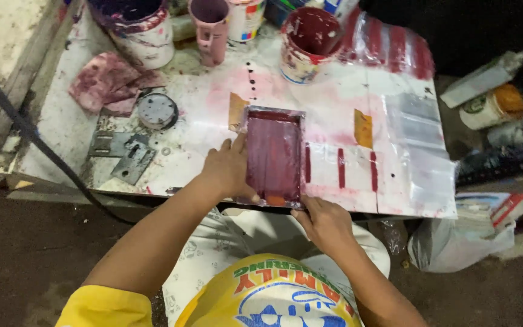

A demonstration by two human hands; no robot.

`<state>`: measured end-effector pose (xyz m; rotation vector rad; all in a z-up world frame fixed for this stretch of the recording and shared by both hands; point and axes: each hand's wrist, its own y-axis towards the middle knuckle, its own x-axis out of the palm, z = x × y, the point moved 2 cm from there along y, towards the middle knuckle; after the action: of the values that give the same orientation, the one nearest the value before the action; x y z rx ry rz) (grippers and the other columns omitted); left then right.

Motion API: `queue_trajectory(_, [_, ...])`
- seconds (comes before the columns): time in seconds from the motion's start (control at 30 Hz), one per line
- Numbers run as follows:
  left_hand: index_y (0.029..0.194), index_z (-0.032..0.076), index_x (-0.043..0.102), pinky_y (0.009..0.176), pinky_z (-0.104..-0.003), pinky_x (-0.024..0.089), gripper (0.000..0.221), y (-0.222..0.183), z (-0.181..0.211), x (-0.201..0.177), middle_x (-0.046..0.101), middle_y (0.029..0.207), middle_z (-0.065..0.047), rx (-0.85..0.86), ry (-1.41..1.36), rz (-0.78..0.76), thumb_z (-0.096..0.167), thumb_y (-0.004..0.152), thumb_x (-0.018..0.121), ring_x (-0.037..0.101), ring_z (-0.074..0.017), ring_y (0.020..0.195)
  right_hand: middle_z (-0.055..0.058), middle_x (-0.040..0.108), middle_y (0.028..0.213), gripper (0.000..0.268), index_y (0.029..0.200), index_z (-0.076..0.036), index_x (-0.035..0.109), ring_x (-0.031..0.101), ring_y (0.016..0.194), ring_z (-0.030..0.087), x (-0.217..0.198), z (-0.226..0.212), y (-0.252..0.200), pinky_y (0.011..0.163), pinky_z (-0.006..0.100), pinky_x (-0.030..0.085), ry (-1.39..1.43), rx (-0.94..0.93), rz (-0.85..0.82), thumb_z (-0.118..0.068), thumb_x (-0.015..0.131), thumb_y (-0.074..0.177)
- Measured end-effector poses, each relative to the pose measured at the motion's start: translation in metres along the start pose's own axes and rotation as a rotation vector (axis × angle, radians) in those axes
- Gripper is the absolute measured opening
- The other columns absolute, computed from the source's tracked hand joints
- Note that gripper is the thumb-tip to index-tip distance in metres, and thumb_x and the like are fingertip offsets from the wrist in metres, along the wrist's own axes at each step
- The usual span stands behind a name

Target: Spreading red ink across a screen printing frame using a small handheld tool to prepare for printing.

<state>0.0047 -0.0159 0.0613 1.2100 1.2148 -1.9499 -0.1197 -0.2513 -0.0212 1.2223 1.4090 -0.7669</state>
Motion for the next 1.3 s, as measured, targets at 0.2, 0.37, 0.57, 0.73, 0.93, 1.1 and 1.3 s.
queue_trajectory(0.2, [0.152,-0.004,0.037,0.105,-0.064,0.042,0.125,0.003,0.003,0.007,0.021,0.167,-0.02,0.011,0.03,-0.088,0.062,0.06,0.09,0.034,-0.044,0.145,0.006,0.072,0.079,0.037,0.114,-0.011,0.071,0.072,0.073,0.023,-0.011,-0.004,-0.001,0.066,0.034,0.056,-0.043,0.002,-0.035,-0.043,0.066,0.097])
queue_trajectory(0.37, [0.151,-0.004,0.036,0.104,-0.067,0.04,0.125,0.01,0.006,0.009,0.02,0.166,-0.022,-0.01,0.05,-0.113,0.061,0.06,0.091,0.033,-0.0456,0.145,0.006,0.071,0.076,0.035,0.111,-0.01,0.072,0.071,0.07,0.023,-0.011,-0.004,0.004,0.064,0.035,0.054,-0.011,0.012,-0.015,-0.042,0.068,0.097])
queue_trajectory(0.57, [0.15,-0.004,0.036,0.105,-0.074,0.032,0.128,0.015,0.011,0.009,0.018,0.165,-0.025,-0.032,0.154,-0.155,0.066,0.058,0.092,0.026,-0.0493,0.147,0.004,0.065,0.069,0.027,0.104,-0.011,0.072,0.069,0.066,0.022,-0.016,-0.004,0.01,0.063,0.033,0.053,0.03,-0.002,-0.013,-0.037,0.069,0.096])
queue_trajectory(0.73, [0.153,-0.002,0.034,0.107,-0.075,0.028,0.126,0.015,0.017,0.007,0.013,0.167,-0.025,-0.044,0.223,-0.168,0.062,0.061,0.091,0.018,-0.0476,0.151,0.005,0.065,0.069,0.024,0.099,-0.011,0.073,0.069,0.068,0.024,-0.01,0.004,0.009,0.065,0.034,0.054,0.027,-0.038,-0.018,-0.035,0.07,0.096])
queue_trajectory(0.93, [0.152,-0.001,0.036,0.105,-0.076,0.027,0.122,0.012,0.023,0.008,0.017,0.166,-0.025,-0.064,0.29,-0.143,0.051,0.059,0.095,0.019,-0.0477,0.15,0.005,0.058,0.078,0.036,0.109,-0.013,0.073,0.065,0.074,0.026,-0.018,-0.012,0.018,0.068,0.038,0.053,0.065,-0.071,0.123,-0.043,0.074,0.091])
queue_trajectory(1.1, [0.152,-0.001,0.036,0.106,-0.076,0.026,0.119,0.015,0.025,0.014,0.017,0.166,-0.024,-0.085,0.305,-0.147,0.049,0.061,0.094,0.019,-0.0474,0.15,0.003,0.052,0.081,0.028,0.112,-0.018,0.073,0.062,0.076,0.024,-0.011,-0.031,0.024,0.069,0.033,0.052,0.101,-0.193,0.128,-0.037,0.073,0.092])
queue_trajectory(1.3, [0.153,-0.001,0.033,0.107,-0.077,0.025,0.119,0.013,0.02,0.006,0.013,0.167,-0.026,-0.036,0.278,-0.214,0.055,0.066,0.09,0.017,-0.0485,0.15,0.001,0.053,0.082,0.015,0.104,-0.018,0.073,0.063,0.073,0.022,0.019,-0.019,0.042,0.065,0.032,0.052,0.055,-0.217,0.086,-0.029,0.07,0.094])
